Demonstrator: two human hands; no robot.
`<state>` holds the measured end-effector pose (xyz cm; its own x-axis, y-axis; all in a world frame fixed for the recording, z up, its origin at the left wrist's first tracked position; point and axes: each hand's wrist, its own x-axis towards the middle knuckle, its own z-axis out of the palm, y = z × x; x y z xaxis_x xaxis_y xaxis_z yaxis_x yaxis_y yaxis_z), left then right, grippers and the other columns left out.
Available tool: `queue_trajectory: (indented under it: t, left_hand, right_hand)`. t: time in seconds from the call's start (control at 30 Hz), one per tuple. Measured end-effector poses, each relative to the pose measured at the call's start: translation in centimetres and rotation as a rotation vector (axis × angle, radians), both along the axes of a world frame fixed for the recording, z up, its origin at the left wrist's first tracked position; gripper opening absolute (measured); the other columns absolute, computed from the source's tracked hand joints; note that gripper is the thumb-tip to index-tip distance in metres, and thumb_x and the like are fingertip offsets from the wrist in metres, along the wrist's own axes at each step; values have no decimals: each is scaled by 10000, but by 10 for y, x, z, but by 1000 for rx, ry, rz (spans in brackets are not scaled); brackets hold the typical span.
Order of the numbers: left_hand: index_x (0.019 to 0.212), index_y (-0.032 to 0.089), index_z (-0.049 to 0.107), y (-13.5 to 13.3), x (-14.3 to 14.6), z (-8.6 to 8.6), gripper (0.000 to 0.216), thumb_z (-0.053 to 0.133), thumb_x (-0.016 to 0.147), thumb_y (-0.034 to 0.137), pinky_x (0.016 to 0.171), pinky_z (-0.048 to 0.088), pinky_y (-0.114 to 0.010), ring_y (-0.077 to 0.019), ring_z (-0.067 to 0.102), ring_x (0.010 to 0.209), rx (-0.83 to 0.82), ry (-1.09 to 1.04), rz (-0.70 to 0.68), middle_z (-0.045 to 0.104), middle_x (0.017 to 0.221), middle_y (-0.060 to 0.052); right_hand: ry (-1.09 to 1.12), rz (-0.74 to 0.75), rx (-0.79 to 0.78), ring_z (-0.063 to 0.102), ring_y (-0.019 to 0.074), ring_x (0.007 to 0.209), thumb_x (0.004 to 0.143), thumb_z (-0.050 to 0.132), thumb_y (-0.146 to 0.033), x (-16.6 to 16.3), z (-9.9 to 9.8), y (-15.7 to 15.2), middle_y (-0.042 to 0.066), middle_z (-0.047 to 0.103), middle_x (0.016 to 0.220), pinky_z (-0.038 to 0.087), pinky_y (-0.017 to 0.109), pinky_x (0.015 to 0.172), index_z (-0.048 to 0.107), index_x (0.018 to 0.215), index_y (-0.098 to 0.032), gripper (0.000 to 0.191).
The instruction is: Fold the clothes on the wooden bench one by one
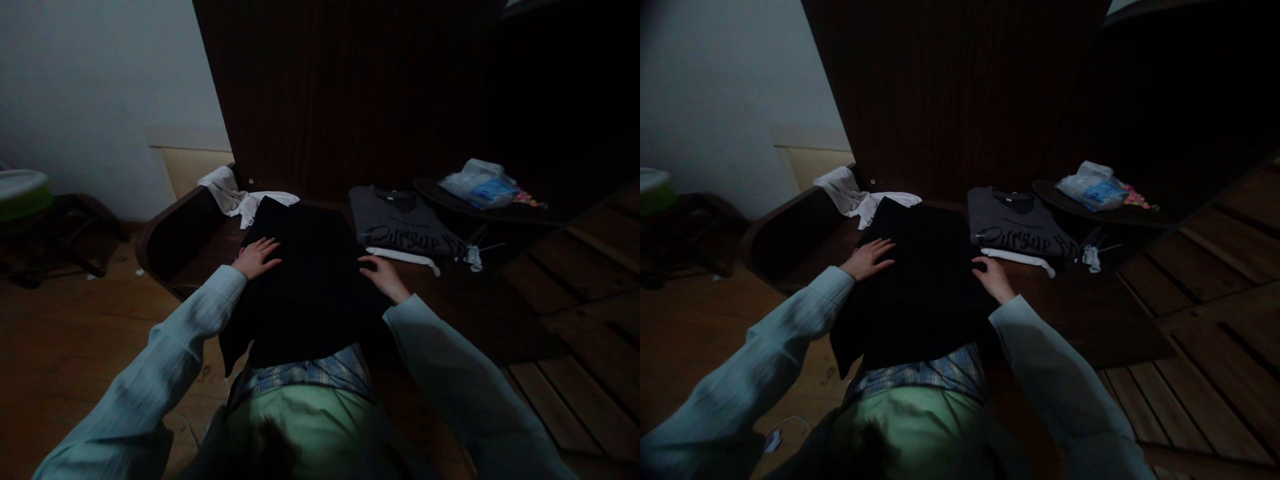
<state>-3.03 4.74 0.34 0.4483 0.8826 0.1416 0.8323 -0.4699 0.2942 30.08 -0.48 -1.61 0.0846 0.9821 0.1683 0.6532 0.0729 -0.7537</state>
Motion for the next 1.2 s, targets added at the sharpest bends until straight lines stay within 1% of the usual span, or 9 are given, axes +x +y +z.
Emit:
queue_trajectory:
  t: [0.17,0.3,0.43,0.57,0.7,0.87,1.0,1.1,1.2]
  left_hand:
    - [1129,215,572,-11,-4,15,572,432,730,601,979,311,-379,-271,425,1188,-110,140,54,524,1251,-84]
    - [861,173,674,7,14,33,467,422,763,554,874,387,-383,-293,552,995,-135,197,130,638,1002,-126]
    - [1048,180,605,31,51,22,344,496,770,350,969,318,-346,-247,451,1144,17,19,-124,517,1234,-103]
    - [1134,213,557,46,72,-2,390,503,748,226,1045,222,-364,-221,345,1246,-147,-146,-298,453,1325,-43]
    - [1130,167,564,56,72,-13,369,450,792,262,1037,249,-359,-222,399,1212,-312,-463,-173,528,1251,-70]
    - [1294,125,395,62,70,-9,544,415,831,408,961,359,-328,-239,447,1174,-440,-898,138,492,1276,-117]
    - [1364,143,271,66,70,-6,743,601,699,185,1010,305,-304,-221,388,1224,-310,-891,155,421,1340,-100]
    - [1249,146,471,70,68,-4,608,537,653,42,990,334,-309,-209,460,1153,-290,-830,100,517,1252,-74]
    - [1136,113,576,72,66,-4,471,463,686,31,823,457,-329,-183,603,842,-441,-842,160,654,950,-83]
  right_hand:
    - [87,106,-96,588,189,871,659,599,-241,8,0,-1,15,646,876,418,360,846,640,839,-196,190]
    - [-79,-18,-6,556,201,951,740,550,-361,-7,9,3,67,606,977,394,355,880,612,966,-175,299]
    - [-394,-59,22,553,221,930,765,520,-234,-34,21,-1,112,536,1047,429,335,804,574,1061,-155,312]
    - [-592,-74,69,571,200,836,764,411,-69,-56,41,-9,111,481,1097,444,318,709,511,1144,-184,410]
    - [-673,16,166,543,205,893,753,358,1,-89,59,-16,123,474,1110,442,314,714,417,1225,-188,512]
    - [-732,372,203,494,226,989,747,331,0,-139,50,-25,107,541,1066,457,315,718,356,1278,-187,563]
    - [-740,462,139,513,229,985,776,348,-50,-149,41,-28,108,554,1089,465,320,710,363,1269,-177,510]
    - [-732,424,59,558,229,944,799,423,-143,-134,47,-34,129,536,1125,461,324,702,374,1234,-171,439]
    - [-759,369,-91,601,245,877,792,498,-237,-110,55,-47,142,576,1054,450,323,678,436,1115,-156,339]
